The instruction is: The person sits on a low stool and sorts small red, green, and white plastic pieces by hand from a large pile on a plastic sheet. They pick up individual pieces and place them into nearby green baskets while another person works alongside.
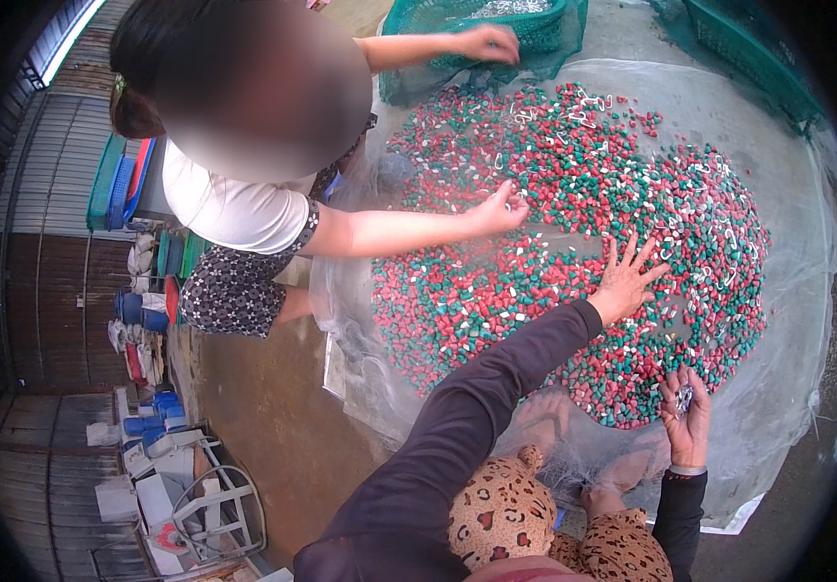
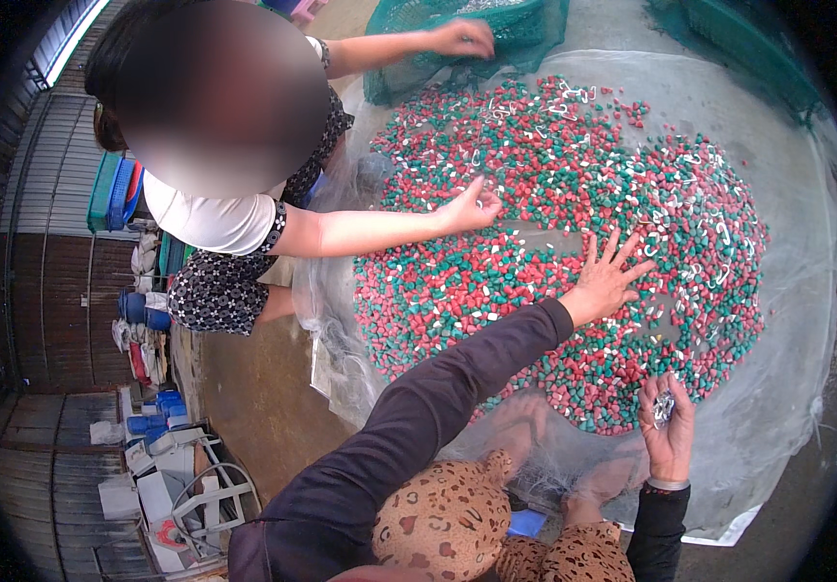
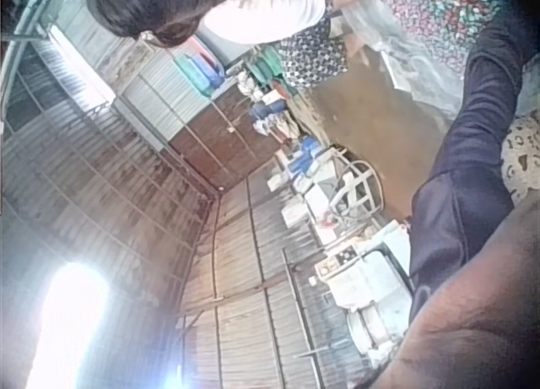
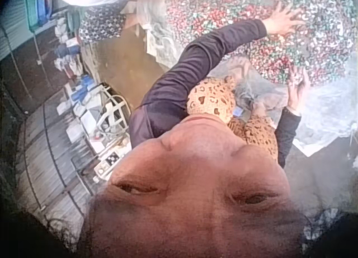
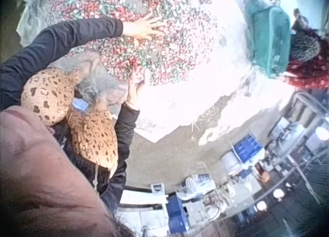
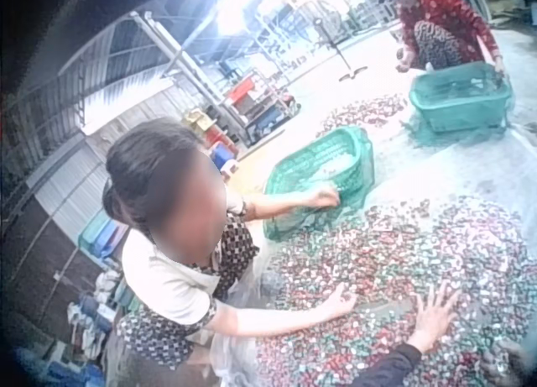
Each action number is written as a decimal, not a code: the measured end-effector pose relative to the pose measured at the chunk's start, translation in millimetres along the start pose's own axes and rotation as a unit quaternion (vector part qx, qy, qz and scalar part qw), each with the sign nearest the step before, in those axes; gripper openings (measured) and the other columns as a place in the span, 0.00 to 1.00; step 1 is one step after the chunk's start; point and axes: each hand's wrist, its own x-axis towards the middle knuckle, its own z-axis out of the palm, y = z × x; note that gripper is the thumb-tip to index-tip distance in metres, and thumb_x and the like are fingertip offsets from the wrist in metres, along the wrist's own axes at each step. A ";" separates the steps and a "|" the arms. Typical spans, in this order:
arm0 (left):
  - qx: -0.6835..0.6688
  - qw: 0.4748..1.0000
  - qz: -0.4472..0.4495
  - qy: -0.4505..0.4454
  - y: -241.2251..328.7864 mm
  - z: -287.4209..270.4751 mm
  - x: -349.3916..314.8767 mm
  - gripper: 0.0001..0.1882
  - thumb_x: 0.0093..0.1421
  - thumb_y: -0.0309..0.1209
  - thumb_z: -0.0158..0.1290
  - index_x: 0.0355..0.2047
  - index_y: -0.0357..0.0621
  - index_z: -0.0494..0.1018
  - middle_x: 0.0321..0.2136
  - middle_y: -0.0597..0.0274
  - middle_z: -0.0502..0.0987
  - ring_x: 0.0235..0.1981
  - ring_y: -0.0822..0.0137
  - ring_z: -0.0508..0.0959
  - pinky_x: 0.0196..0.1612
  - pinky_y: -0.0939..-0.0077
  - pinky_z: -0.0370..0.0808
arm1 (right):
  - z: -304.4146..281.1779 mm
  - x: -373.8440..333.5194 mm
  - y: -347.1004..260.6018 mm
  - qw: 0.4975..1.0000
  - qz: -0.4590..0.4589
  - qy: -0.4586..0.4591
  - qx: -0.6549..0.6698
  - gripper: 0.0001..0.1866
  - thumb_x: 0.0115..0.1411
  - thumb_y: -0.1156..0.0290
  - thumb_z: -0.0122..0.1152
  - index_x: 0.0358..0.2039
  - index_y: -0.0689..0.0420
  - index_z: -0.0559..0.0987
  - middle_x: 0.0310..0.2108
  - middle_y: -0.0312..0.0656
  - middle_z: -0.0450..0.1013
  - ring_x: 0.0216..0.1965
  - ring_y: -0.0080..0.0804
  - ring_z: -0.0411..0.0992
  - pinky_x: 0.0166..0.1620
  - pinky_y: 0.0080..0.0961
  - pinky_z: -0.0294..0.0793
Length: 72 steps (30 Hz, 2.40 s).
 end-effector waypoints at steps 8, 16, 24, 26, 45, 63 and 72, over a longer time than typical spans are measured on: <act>-0.001 1.000 0.001 -0.005 -0.3 -0.5 0.0 0.34 0.61 0.52 0.50 0.66 0.71 0.52 0.69 0.53 0.38 0.69 0.40 0.36 0.62 0.26 0.37 | 2.2 -0.6 1.2 1.000 0.000 0.002 -0.011 0.11 0.66 0.67 0.50 0.29 0.58 0.66 0.24 0.38 0.62 0.23 0.23 0.61 0.17 0.14 0.61; -0.002 1.000 -0.002 -0.012 0.2 -1.1 0.2 0.34 0.61 0.52 0.50 0.66 0.72 0.52 0.70 0.54 0.38 0.69 0.40 0.36 0.62 0.26 0.36 | 2.2 0.8 1.4 1.000 -0.004 -0.001 -0.017 0.10 0.66 0.67 0.51 0.29 0.58 0.66 0.25 0.39 0.63 0.23 0.23 0.61 0.17 0.13 0.61; 0.003 1.000 -0.002 -0.001 0.3 1.5 -0.1 0.34 0.60 0.52 0.50 0.66 0.72 0.54 0.69 0.54 0.38 0.69 0.40 0.36 0.62 0.26 0.37 | 3.5 -0.1 1.7 1.000 -0.004 0.008 -0.013 0.10 0.65 0.67 0.51 0.29 0.58 0.66 0.25 0.39 0.63 0.23 0.23 0.61 0.17 0.12 0.60; 0.005 1.000 0.001 0.010 0.3 1.7 -0.6 0.34 0.60 0.51 0.51 0.66 0.72 0.54 0.69 0.53 0.39 0.69 0.40 0.37 0.62 0.26 0.37 | 3.7 -0.2 1.7 1.000 0.000 -0.012 -0.001 0.10 0.65 0.68 0.51 0.29 0.58 0.66 0.25 0.39 0.63 0.23 0.23 0.61 0.17 0.12 0.60; 0.043 0.999 -0.004 0.000 2.4 6.0 -2.8 0.33 0.63 0.54 0.46 0.67 0.73 0.50 0.70 0.55 0.36 0.69 0.41 0.34 0.62 0.27 0.38 | 3.4 -7.3 -4.2 0.999 -0.002 -0.045 0.006 0.12 0.69 0.65 0.45 0.30 0.57 0.65 0.25 0.40 0.62 0.24 0.25 0.62 0.16 0.13 0.64; 0.032 0.999 0.001 0.031 1.9 7.3 -2.7 0.34 0.60 0.51 0.50 0.66 0.72 0.54 0.69 0.54 0.39 0.69 0.40 0.37 0.62 0.28 0.42 | 2.7 -6.2 -4.7 1.000 0.009 0.002 -0.004 0.14 0.71 0.61 0.38 0.34 0.57 0.67 0.25 0.41 0.63 0.23 0.28 0.63 0.16 0.17 0.65; 0.027 0.999 0.007 0.027 1.4 7.0 -3.3 0.34 0.60 0.51 0.50 0.66 0.72 0.53 0.69 0.54 0.39 0.69 0.40 0.36 0.62 0.27 0.41 | 20.4 -14.3 2.3 0.997 -0.048 -0.034 -0.051 0.19 0.72 0.56 0.35 0.32 0.57 0.66 0.24 0.45 0.65 0.22 0.36 0.69 0.22 0.22 0.73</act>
